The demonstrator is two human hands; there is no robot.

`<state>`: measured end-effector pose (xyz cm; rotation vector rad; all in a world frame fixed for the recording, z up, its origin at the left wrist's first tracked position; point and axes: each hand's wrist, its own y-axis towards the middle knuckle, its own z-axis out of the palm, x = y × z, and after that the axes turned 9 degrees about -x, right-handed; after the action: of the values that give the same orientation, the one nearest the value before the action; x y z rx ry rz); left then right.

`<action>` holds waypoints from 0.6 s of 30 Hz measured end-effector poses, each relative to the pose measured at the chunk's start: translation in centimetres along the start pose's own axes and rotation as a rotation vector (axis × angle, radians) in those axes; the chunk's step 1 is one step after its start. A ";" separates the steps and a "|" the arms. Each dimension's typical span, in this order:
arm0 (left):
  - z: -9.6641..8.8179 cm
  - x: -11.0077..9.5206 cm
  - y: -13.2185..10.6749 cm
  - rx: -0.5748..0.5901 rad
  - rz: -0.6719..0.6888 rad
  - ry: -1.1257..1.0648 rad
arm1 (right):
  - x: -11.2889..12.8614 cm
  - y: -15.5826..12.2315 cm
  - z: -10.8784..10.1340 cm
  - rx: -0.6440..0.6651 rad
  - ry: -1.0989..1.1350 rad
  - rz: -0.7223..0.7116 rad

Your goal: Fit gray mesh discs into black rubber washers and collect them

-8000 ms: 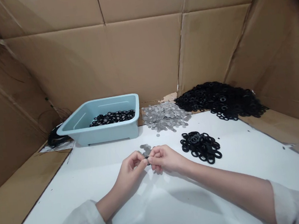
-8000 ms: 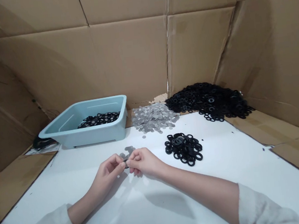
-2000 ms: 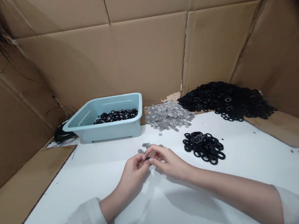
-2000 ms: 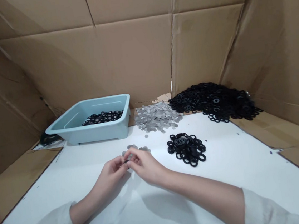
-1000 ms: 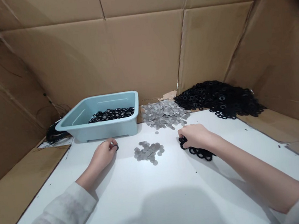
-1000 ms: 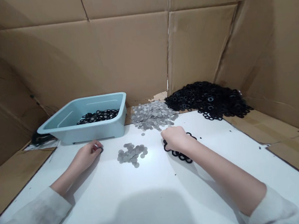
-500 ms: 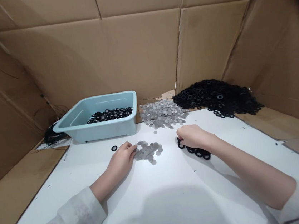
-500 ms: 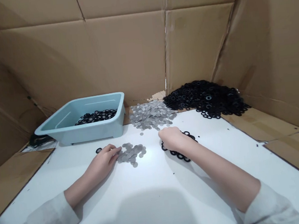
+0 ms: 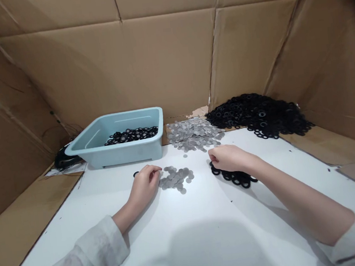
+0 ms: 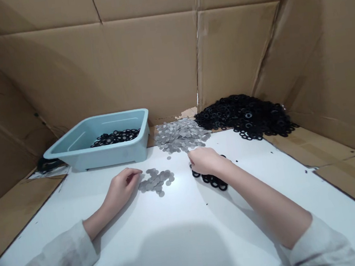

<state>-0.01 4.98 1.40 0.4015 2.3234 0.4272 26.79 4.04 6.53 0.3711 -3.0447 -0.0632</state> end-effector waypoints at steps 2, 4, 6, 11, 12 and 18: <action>-0.1 -0.6 -0.1 -0.007 -0.116 -0.129 | 0.0 0.1 0.2 -0.067 0.073 0.009; -0.1 -1.4 -0.4 -0.005 -0.223 -0.258 | 0.4 0.3 0.8 -0.145 0.234 -0.003; -0.1 -2.4 -0.9 -0.007 -0.299 -0.373 | 1.4 0.5 1.6 -0.183 0.458 -0.029; 0.1 -4.1 -2.7 -0.009 -0.376 -0.551 | 5.2 1.0 4.0 -0.124 0.932 0.000; 0.1 -4.3 -2.9 -0.011 -0.381 -0.566 | 5.9 1.1 4.4 -0.114 0.998 0.010; -0.1 -4.6 -3.8 -0.042 -0.373 -0.562 | 8.5 0.8 5.4 0.023 1.281 0.020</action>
<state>2.44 -0.36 2.70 0.0465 1.7820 0.1500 17.95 2.97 1.77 0.2306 -1.7801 0.1531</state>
